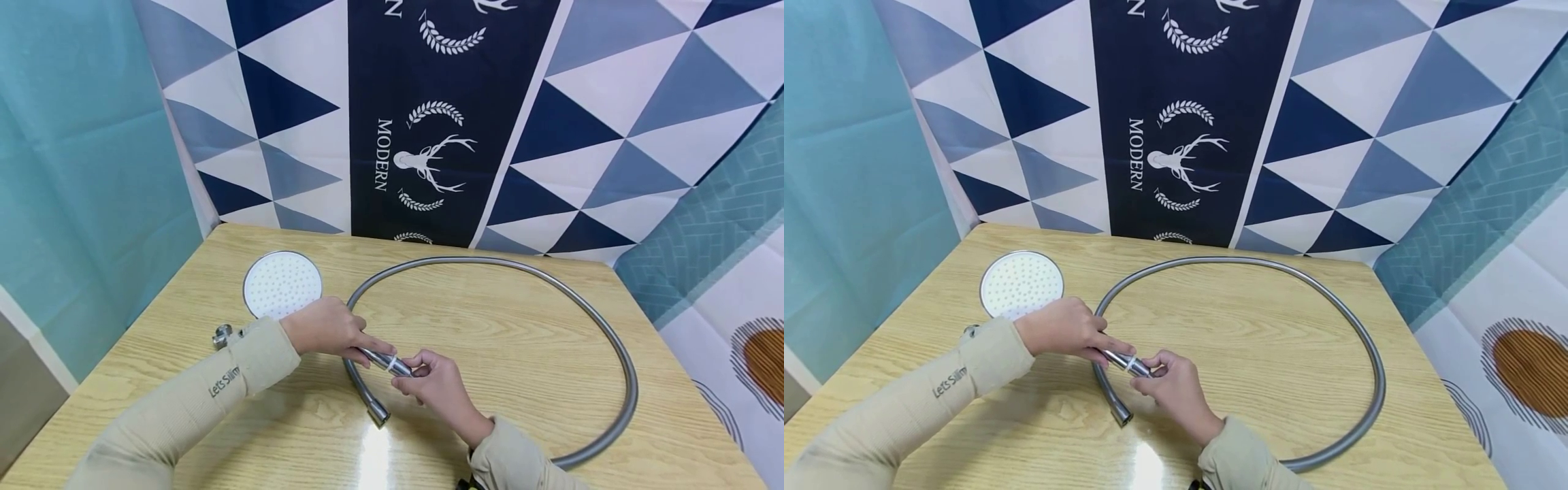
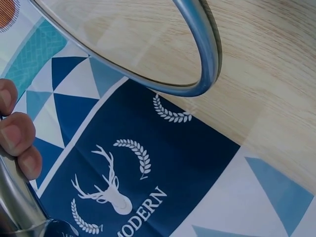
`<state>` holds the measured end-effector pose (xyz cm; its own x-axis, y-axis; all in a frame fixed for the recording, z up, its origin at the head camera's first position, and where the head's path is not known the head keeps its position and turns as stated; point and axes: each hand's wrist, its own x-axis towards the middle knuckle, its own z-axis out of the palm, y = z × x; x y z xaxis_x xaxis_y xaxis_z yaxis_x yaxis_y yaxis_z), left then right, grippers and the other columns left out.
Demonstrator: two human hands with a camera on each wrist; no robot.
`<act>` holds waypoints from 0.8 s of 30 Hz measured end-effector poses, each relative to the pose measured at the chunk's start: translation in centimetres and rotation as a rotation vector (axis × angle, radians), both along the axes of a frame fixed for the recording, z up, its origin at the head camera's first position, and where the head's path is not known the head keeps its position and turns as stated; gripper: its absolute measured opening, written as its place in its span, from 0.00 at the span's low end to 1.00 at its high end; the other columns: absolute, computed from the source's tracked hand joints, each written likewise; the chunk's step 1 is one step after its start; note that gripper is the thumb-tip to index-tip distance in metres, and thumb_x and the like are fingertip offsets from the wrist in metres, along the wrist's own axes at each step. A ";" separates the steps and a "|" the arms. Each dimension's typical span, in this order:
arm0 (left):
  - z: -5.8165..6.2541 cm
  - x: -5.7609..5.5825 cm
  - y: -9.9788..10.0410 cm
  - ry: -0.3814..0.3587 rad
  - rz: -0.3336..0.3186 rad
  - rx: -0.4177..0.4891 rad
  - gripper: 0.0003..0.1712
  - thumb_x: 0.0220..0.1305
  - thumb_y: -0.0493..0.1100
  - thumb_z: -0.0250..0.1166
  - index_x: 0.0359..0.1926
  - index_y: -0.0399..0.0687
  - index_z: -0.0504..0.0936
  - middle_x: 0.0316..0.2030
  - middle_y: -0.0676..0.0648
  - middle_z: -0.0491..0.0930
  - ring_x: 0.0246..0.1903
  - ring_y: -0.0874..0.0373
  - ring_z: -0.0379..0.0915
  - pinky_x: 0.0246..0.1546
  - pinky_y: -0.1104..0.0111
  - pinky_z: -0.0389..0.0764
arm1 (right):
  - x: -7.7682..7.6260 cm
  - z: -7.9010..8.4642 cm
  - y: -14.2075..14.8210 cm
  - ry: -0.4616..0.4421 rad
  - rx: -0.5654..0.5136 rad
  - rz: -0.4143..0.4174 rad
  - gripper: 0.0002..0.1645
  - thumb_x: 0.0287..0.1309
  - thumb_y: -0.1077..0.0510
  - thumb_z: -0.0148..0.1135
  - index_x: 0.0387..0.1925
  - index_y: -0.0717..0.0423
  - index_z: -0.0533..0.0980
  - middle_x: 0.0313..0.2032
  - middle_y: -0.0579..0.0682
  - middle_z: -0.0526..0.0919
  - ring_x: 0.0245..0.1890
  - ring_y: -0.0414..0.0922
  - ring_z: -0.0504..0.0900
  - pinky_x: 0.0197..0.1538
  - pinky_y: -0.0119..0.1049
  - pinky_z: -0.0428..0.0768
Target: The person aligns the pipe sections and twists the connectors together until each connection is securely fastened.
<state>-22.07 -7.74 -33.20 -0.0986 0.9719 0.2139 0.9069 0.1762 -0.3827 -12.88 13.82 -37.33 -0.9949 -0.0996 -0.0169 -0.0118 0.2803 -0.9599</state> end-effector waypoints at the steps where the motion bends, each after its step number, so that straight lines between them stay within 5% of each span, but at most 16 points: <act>1: 0.0 0.0 0.0 -0.003 0.003 -0.002 0.23 0.60 0.64 0.61 0.56 0.72 0.79 0.14 0.57 0.70 0.12 0.67 0.49 0.12 0.76 0.53 | 0.0 0.0 0.0 0.003 -0.005 -0.001 0.14 0.43 0.70 0.72 0.34 0.71 0.78 0.19 0.52 0.82 0.13 0.37 0.69 0.17 0.25 0.64; 11: 0.2 0.1 -0.1 -0.012 0.023 -0.013 0.23 0.60 0.64 0.61 0.57 0.72 0.78 0.14 0.57 0.69 0.12 0.66 0.49 0.12 0.76 0.55 | 0.1 0.0 0.1 0.035 -0.004 0.012 0.14 0.46 0.69 0.70 0.36 0.73 0.79 0.19 0.54 0.81 0.15 0.41 0.73 0.18 0.26 0.70; 24: 0.0 0.1 -0.2 -0.002 0.007 0.003 0.23 0.60 0.64 0.61 0.57 0.73 0.78 0.14 0.57 0.70 0.11 0.67 0.51 0.12 0.77 0.53 | 0.1 0.4 0.3 0.029 0.066 0.078 0.12 0.55 0.65 0.66 0.37 0.73 0.80 0.17 0.51 0.79 0.12 0.37 0.68 0.16 0.25 0.63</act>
<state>-21.95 -7.89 -33.21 -0.1055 0.9706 0.2161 0.9064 0.1833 -0.3807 -12.77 14.17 -36.93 -0.9843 -0.1767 0.0028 -0.0636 0.3397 -0.9384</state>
